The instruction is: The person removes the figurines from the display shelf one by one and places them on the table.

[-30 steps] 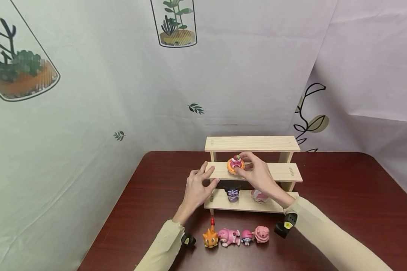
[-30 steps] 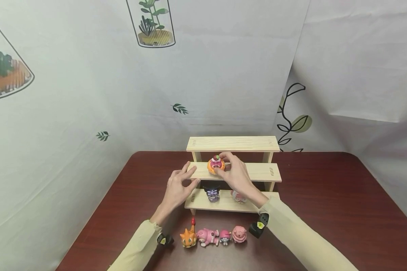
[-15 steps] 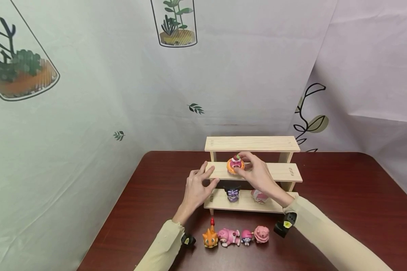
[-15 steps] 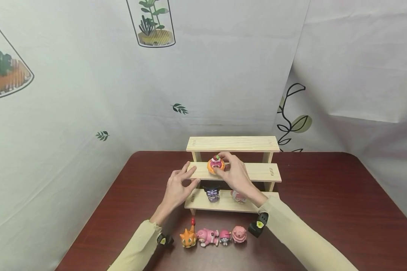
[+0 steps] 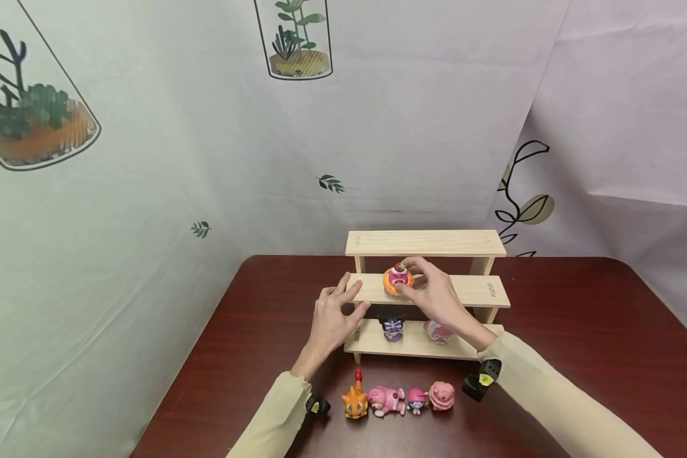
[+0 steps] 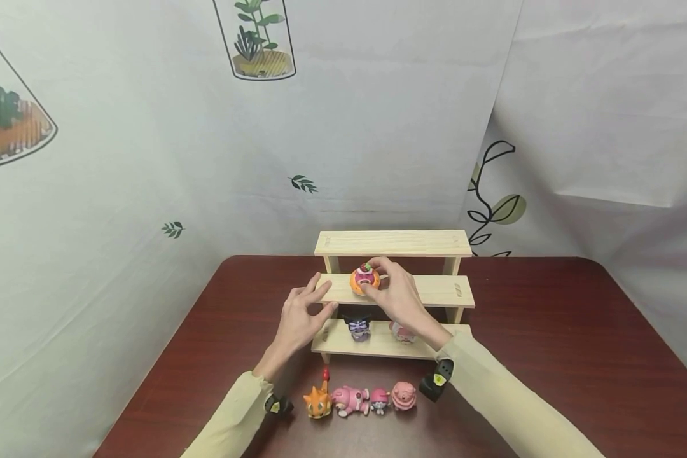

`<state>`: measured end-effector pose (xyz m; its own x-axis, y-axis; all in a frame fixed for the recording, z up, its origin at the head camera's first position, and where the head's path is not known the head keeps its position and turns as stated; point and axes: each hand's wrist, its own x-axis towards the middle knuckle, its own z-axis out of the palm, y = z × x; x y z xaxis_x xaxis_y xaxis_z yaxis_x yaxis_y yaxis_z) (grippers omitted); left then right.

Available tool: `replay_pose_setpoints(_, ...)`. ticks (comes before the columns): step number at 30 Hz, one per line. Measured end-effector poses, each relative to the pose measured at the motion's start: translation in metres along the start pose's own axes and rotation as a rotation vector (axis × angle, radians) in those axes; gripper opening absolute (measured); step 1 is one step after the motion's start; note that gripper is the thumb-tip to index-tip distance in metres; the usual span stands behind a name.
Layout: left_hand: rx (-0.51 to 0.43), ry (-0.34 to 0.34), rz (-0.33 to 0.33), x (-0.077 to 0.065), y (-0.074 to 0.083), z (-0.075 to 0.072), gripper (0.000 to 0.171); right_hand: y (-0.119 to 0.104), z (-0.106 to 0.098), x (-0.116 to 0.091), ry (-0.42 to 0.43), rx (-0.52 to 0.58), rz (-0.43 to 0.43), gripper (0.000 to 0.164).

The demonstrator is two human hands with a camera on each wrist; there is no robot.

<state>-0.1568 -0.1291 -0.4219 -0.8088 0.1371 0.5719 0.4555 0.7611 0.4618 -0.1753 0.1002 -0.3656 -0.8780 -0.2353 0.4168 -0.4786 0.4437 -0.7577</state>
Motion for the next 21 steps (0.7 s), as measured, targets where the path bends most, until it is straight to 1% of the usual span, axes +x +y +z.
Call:
replay_pose_setpoints(12,0.003,0.002,0.006,-0.0003,-0.0013,0.0005,0.047,-0.0025,-0.0017,-0.0034,0.001,-0.004,-0.004,0.037)
replay_pose_setpoints(21,0.0,-0.004,-0.008,-0.0002,0.0011,0.0001,0.047,-0.0056,-0.0061,-0.0061,-0.003,-0.014,0.009,0.037)
